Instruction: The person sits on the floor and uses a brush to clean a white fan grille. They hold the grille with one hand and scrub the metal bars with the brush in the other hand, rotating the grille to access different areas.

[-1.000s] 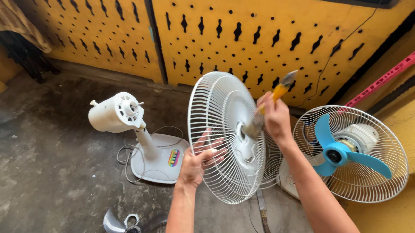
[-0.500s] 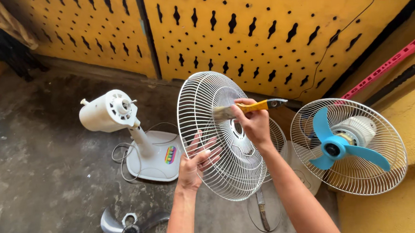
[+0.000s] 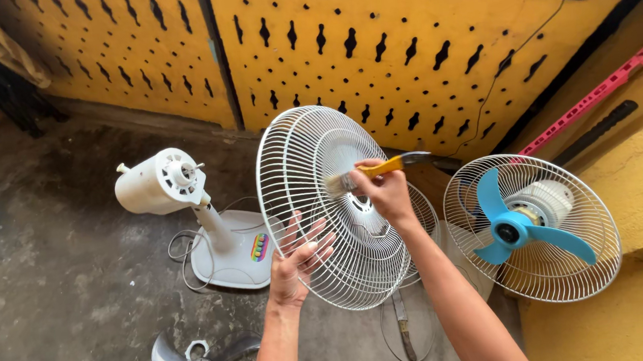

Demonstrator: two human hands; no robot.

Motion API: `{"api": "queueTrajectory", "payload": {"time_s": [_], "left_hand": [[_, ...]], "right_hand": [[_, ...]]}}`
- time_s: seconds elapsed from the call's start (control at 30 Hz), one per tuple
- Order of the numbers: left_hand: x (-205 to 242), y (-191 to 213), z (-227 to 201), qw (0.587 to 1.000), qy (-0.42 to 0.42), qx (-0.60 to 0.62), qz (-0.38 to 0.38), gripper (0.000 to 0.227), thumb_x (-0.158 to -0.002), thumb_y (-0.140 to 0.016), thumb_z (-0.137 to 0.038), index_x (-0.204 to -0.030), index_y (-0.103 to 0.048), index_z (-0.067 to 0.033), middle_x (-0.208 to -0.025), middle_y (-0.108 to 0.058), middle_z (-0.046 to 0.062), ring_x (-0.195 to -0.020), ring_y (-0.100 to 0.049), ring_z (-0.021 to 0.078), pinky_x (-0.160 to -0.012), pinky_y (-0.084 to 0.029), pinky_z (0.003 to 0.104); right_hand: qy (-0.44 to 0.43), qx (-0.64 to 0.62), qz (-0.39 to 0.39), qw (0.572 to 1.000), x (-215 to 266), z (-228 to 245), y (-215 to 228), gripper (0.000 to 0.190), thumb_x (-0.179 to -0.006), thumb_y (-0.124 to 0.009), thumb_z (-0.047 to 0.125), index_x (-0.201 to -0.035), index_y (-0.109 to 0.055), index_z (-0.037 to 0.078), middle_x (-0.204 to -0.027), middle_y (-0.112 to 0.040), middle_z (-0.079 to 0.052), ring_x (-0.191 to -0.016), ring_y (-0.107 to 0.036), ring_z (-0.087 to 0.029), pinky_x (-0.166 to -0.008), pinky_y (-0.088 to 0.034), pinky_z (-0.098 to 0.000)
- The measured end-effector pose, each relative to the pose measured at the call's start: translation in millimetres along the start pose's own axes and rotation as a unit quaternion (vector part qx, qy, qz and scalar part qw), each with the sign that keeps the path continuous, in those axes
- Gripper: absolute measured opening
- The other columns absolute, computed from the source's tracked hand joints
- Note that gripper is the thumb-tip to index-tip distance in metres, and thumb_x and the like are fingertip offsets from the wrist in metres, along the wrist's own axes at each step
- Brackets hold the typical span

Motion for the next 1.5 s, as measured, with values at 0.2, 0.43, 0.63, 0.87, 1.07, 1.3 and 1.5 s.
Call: {"api": "queueTrajectory", "payload": {"time_s": [0.2, 0.43, 0.63, 0.87, 1.07, 1.3, 1.5], "left_hand": [[-0.2, -2.2, 1.8, 1.0, -0.006, 0.003, -0.016, 0.08, -0.081, -0.062, 0.004, -0.156, -0.041, -0.0149, -0.14, -0.06, 0.026, -0.114, -0.07, 0.0383, -0.089, -0.063, 0.042], [0.7, -4.5, 5.2, 1.0, -0.013, -0.011, -0.008, 0.079, -0.081, -0.064, 0.006, -0.156, -0.041, -0.0076, -0.138, -0.061, 0.029, -0.111, -0.071, 0.0399, -0.089, -0.064, 0.043], [3.1, 0.4, 10.6, 1.0, -0.01, -0.025, -0.007, 0.079, -0.081, -0.064, 0.004, -0.155, -0.038, -0.0057, -0.135, -0.063, 0.03, -0.11, -0.072, 0.0395, -0.086, -0.066, 0.043], [4.3, 2.8, 22.9, 0.993, 0.036, -0.056, 0.094, 0.081, -0.083, -0.074, -0.001, -0.156, -0.039, -0.0066, -0.145, -0.059, 0.02, -0.129, -0.061, 0.035, -0.105, -0.056, 0.044], [5.8, 14.8, -39.5, 0.967, 0.066, -0.151, 0.195, 0.093, -0.08, -0.083, -0.021, -0.159, -0.035, -0.0109, -0.153, -0.054, 0.018, -0.136, -0.056, 0.0321, -0.109, -0.051, 0.045], [13.6, 33.0, -86.4, 0.987, 0.051, -0.115, 0.104, 0.081, -0.086, -0.07, -0.053, -0.137, -0.051, 0.0063, -0.142, -0.06, 0.027, -0.124, -0.065, 0.044, -0.1, -0.058, 0.055], [7.7, 53.2, -96.4, 0.991, 0.07, -0.097, 0.062, 0.088, -0.09, -0.061, -0.065, -0.128, -0.057, 0.0149, -0.138, -0.064, 0.031, -0.117, -0.068, 0.0486, -0.091, -0.058, 0.055]], "right_hand": [[0.019, 0.092, -0.022, 0.995, -5.7, 24.4, -14.6, 0.031, -0.091, -0.074, 0.021, -0.11, -0.074, -0.004, -0.089, -0.076, -0.013, -0.074, -0.075, -0.018, -0.066, -0.064, -0.029], [-0.055, 0.126, -0.024, 0.99, -0.7, -10.5, 3.3, 0.027, -0.09, -0.074, 0.017, -0.106, -0.073, -0.004, -0.082, -0.075, -0.012, -0.067, -0.074, -0.017, -0.056, -0.058, -0.0228], [-0.289, -0.141, -0.048, 0.946, 2.8, -60.1, 17.4, 0.021, -0.096, -0.066, 0.02, -0.102, -0.063, -0.001, -0.083, -0.071, -0.011, -0.065, -0.069, -0.016, -0.044, -0.047, -0.0222], [-0.3, -0.263, 0.021, 0.917, -4.9, -71.4, 9.8, 0.026, -0.102, -0.056, 0.028, -0.1, -0.058, 0.003, -0.078, -0.066, -0.006, -0.059, -0.062, -0.011, -0.048, -0.05, -0.0229], [-0.227, -0.242, 0.061, 0.941, -2.3, -61.8, 14.5, 0.019, -0.1, -0.062, 0.022, -0.103, -0.058, 0.004, -0.079, -0.065, -0.004, -0.058, -0.06, -0.011, -0.05, -0.051, -0.024], [-0.222, -0.089, 0.216, 0.947, 10.4, -31.1, -1.3, 0.027, -0.096, -0.067, 0.027, -0.108, -0.059, 0.003, -0.076, -0.063, -0.005, -0.054, -0.06, -0.011, -0.05, -0.054, -0.0245], [-0.208, 0.007, 0.313, 0.927, 17.2, -24.2, -2.1, 0.03, -0.096, -0.07, 0.03, -0.103, -0.059, 0.003, -0.072, -0.061, -0.002, -0.052, -0.059, -0.009, -0.047, -0.05, -0.024]]}}
Point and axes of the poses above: each hand's wrist, its own x-axis away from the middle knuckle, its own y-axis out of the back of the hand, z = x × y, the point moved 3 cm from there along -x, towards the middle knuckle
